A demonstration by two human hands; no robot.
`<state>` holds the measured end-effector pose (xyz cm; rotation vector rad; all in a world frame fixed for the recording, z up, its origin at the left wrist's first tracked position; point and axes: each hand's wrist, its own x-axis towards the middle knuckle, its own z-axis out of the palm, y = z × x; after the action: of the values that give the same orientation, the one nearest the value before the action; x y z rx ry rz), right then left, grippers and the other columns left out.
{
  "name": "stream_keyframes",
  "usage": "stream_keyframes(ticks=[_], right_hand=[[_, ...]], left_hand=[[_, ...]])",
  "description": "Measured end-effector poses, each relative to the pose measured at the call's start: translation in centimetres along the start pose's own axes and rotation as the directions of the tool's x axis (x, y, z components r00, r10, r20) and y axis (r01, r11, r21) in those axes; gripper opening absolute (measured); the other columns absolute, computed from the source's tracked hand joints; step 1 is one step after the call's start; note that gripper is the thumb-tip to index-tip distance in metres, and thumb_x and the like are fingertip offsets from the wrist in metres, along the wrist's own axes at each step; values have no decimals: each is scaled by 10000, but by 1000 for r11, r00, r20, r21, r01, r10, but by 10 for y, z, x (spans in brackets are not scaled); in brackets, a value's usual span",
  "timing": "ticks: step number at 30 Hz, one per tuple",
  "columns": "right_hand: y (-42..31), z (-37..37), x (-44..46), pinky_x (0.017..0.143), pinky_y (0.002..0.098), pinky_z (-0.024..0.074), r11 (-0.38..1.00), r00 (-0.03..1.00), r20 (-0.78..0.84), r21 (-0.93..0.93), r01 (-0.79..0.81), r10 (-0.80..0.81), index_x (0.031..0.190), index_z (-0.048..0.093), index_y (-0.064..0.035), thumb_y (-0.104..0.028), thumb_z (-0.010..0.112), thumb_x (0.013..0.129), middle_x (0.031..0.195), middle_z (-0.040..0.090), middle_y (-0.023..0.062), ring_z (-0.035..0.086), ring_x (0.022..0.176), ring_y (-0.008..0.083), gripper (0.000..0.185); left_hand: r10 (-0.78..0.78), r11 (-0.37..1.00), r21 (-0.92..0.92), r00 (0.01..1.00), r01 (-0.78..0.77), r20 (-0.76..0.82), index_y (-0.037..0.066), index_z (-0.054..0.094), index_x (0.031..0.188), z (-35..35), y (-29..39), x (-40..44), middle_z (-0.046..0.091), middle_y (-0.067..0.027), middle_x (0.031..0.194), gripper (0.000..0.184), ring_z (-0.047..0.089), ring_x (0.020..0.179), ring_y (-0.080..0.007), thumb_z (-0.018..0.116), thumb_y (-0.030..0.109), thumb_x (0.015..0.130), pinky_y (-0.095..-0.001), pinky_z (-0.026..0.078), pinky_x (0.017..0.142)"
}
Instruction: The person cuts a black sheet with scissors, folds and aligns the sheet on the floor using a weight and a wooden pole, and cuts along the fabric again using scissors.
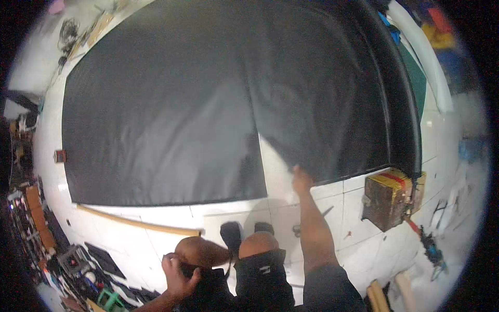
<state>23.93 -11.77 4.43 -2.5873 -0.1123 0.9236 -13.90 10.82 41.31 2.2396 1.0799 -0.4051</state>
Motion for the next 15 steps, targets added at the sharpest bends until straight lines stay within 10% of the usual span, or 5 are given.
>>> stream_keyframes(ticks=[5, 11, 13, 15], right_hand=[[-44, -168, -21, 1021, 422, 374, 699, 826, -103, 595, -395, 555, 1345, 451, 81, -619, 363, 956, 1350, 504, 243, 495, 1233, 353, 806], [-96, -329, -95, 1115, 394, 266, 434, 862, -50, 878, -202, 504, 1453, 302, 41, -588, 402, 963, 1489, 351, 171, 379, 1335, 289, 804], [-101, -362, -108, 1113, 354, 264, 377, 896, -78, 921, -103, 437, 1448, 309, 46, -589, 426, 955, 1487, 353, 156, 377, 1332, 269, 812], [-161, -406, -160, 1119, 346, 233, 336, 824, -60, 928, -162, 564, 1436, 318, 61, -604, 438, 945, 1480, 364, 150, 368, 1327, 271, 835]], left_hand=[[-107, 980, 187, 979, 74, 176, -12, 476, 1155, -22, 23, -56, 460, -238, 1154, 695, 415, 1188, -412, 672, 507, 737, -654, 124, 1094], [-25, 960, 274, 954, -60, 298, 8, 520, 1204, -28, 47, -68, 479, -189, 1240, 712, 410, 1238, -362, 627, 557, 765, -679, 101, 1088], [34, 941, 320, 972, -108, 231, 20, 529, 1220, -34, 90, -31, 506, -185, 1225, 647, 452, 1210, -361, 641, 493, 792, -604, 235, 1088], [-19, 994, -100, 968, 45, 250, 38, 533, 1236, -49, 164, 19, 536, -195, 1203, 582, 496, 1167, -376, 664, 407, 807, -502, 379, 1025]])
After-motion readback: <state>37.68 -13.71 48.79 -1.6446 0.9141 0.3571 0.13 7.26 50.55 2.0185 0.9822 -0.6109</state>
